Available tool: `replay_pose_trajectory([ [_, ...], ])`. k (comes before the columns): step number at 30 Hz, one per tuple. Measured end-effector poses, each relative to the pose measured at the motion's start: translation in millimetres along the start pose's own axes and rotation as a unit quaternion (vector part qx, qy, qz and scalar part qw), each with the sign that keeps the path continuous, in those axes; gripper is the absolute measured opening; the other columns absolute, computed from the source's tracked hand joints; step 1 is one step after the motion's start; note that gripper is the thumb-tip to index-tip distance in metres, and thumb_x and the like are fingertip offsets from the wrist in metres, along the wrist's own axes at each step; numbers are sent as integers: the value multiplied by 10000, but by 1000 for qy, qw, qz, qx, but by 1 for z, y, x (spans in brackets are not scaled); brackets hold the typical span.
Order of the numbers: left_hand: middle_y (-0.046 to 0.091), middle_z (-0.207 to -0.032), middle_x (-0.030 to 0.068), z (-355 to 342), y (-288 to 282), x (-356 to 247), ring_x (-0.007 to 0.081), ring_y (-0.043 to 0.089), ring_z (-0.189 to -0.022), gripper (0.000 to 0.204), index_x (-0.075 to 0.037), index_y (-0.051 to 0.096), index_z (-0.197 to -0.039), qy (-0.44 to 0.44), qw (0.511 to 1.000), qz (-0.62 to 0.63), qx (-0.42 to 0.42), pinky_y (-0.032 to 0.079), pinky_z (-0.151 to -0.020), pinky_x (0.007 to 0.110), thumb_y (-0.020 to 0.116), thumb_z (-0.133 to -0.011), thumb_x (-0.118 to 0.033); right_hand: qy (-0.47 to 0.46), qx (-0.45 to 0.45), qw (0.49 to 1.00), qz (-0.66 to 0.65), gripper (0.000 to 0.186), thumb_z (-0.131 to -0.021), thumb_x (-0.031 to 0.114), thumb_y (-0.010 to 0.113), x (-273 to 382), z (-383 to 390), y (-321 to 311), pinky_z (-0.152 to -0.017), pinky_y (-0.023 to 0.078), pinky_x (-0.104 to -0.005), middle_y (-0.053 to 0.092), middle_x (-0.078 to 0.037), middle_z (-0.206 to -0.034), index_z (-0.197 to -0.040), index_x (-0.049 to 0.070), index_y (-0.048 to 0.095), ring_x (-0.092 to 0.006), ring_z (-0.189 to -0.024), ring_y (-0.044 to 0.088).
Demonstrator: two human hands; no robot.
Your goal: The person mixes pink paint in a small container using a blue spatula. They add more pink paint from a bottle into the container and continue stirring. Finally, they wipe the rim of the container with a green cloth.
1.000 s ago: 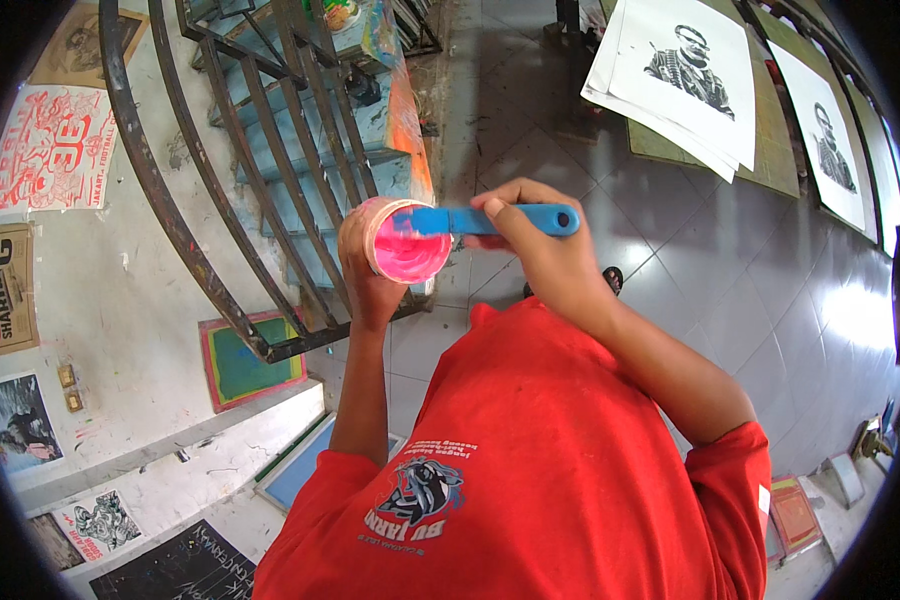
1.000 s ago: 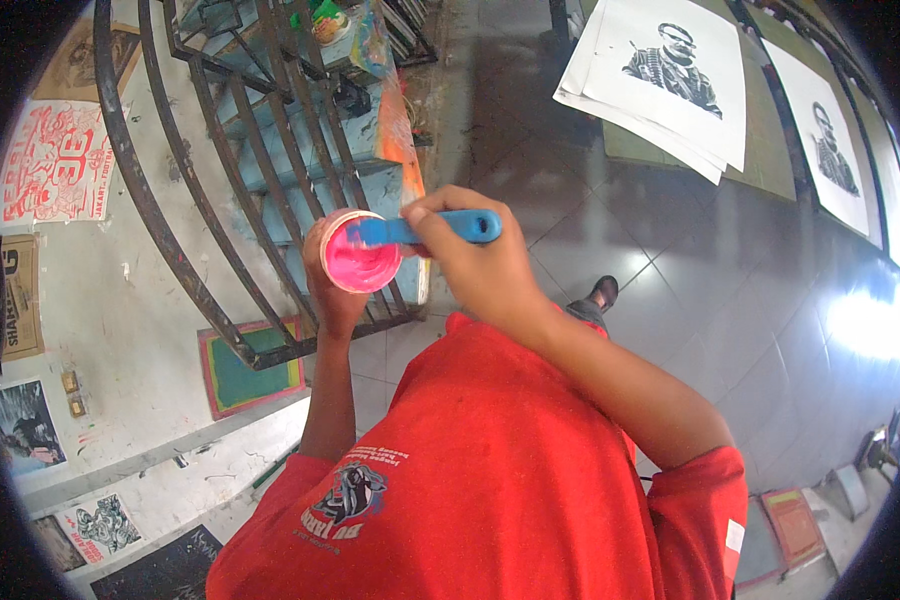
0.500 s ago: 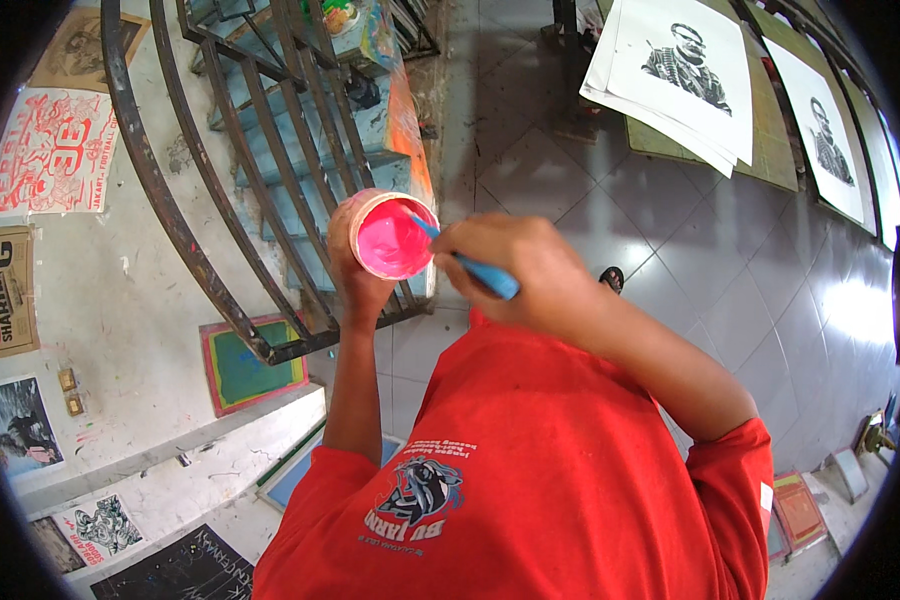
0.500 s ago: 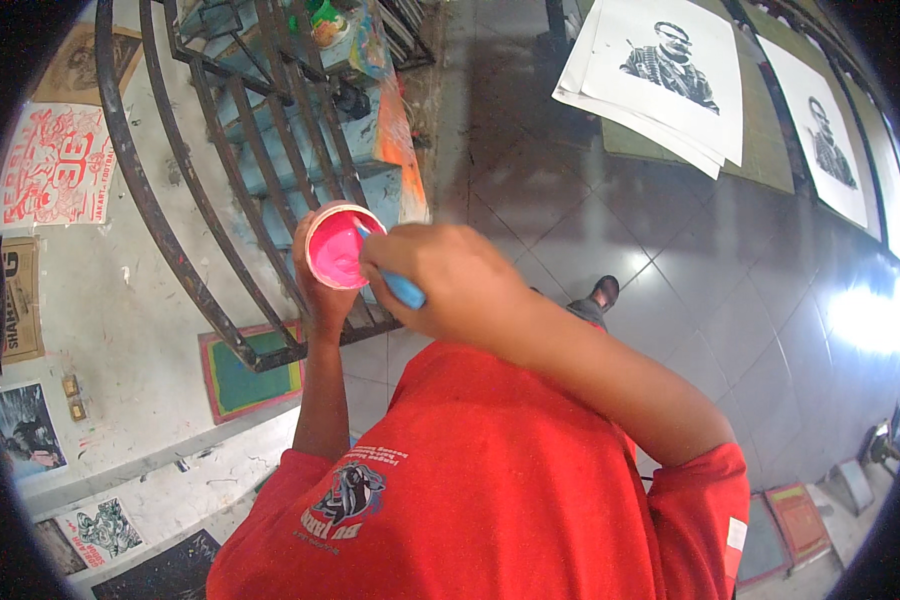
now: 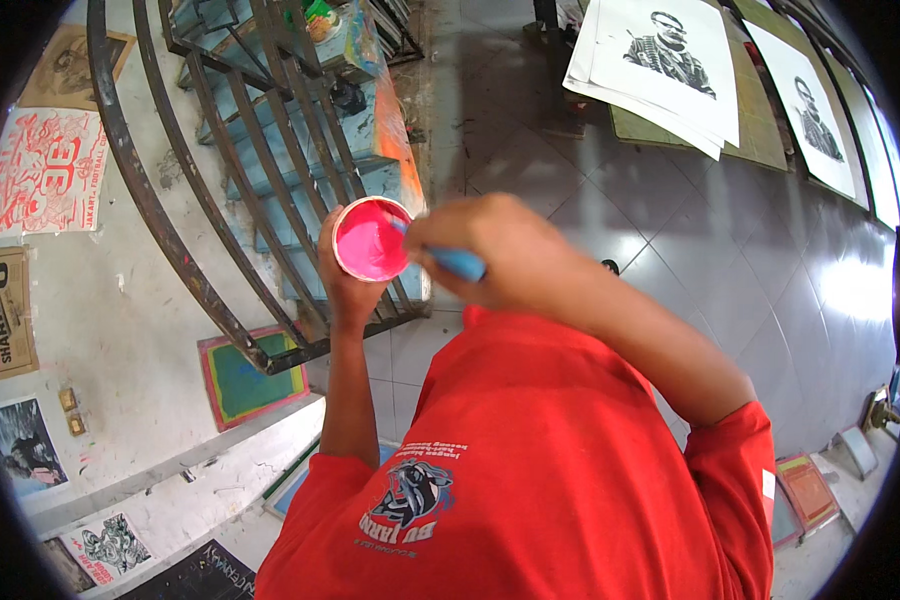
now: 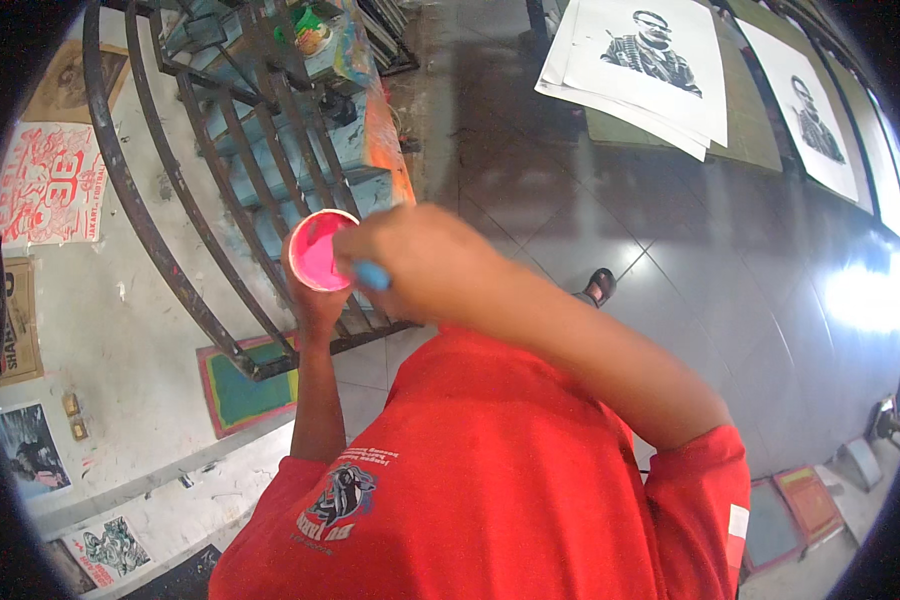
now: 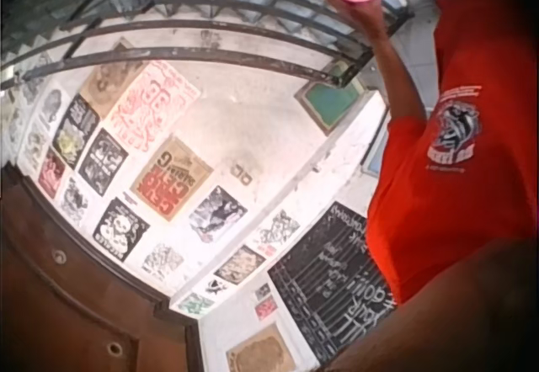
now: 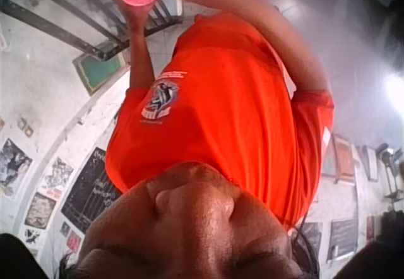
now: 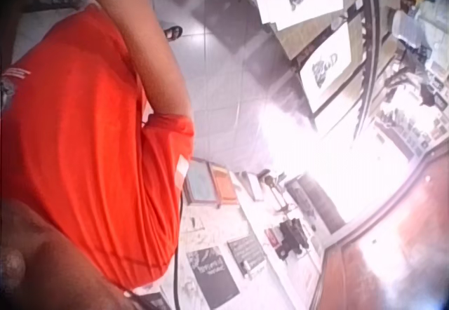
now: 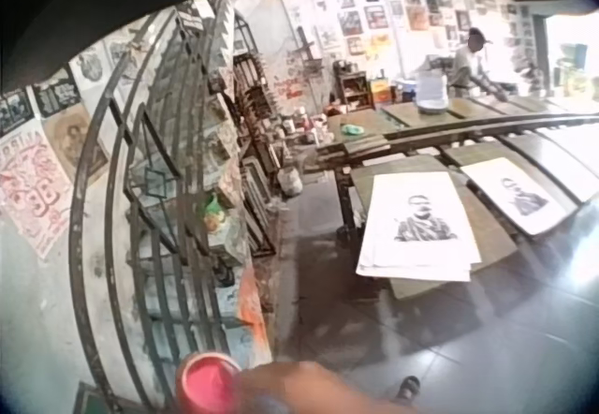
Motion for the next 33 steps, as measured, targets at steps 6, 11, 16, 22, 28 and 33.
replay_pose_trajectory([
  [6,497,-1441,180,-6,-10,-7,374,515,-1317,1050,-48,370,-1471,24,999,-28,11,440,-1101,473,969,-621,-195,34,34,998,-45,150,-850,179,713,8,-13,-4,-709,538,-476,698,-163,-838,-959,79,689,-380,-812,680],
  [11,538,-1400,159,-10,-13,0,394,507,-1315,1007,-90,442,-1421,74,995,-68,14,397,-1108,522,976,-575,-202,29,-31,990,-137,158,-847,176,724,-4,-8,3,-712,538,-480,698,-163,-833,-960,70,692,-381,-811,676],
  [16,559,-1378,150,-19,-15,8,394,513,-1307,962,-89,479,-1396,85,992,-93,-12,402,-1106,518,972,-577,-205,17,22,999,-43,106,-909,97,694,-13,-9,4,-716,548,-398,719,-152,-892,-981,20,707,-322,-777,694],
  [22,569,-1377,146,-36,-10,6,373,515,-1315,883,-69,519,-1375,96,989,-108,-17,411,-1119,497,951,-621,-226,-18,-35,999,-15,124,-929,104,695,-27,-15,-6,-719,545,-344,724,-134,-888,-1007,8,710,-220,-772,702],
  [28,575,-1371,140,-66,8,11,376,519,-1311,864,-73,535,-1359,68,993,-97,13,409,-1121,487,945,-609,-204,100,-45,980,-164,143,-889,129,691,-46,-29,-21,-728,545,-423,702,-173,-879,-1010,54,704,-328,-791,697],
  [33,566,-1373,162,-103,33,27,374,504,-1329,875,-65,533,-1356,60,988,-133,59,404,-1125,479,955,-607,-223,123,-28,975,-183,132,-883,59,699,-71,-50,-44,-728,552,-380,715,-169,-912,-1011,34,712,-330,-798,700],
])
Point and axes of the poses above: each hand's wrist, its own z-axis away from the middle knuckle, its own y-axis out of the palm, x = y × z, the point moved 3 cm from there along -z, towards the middle knuckle
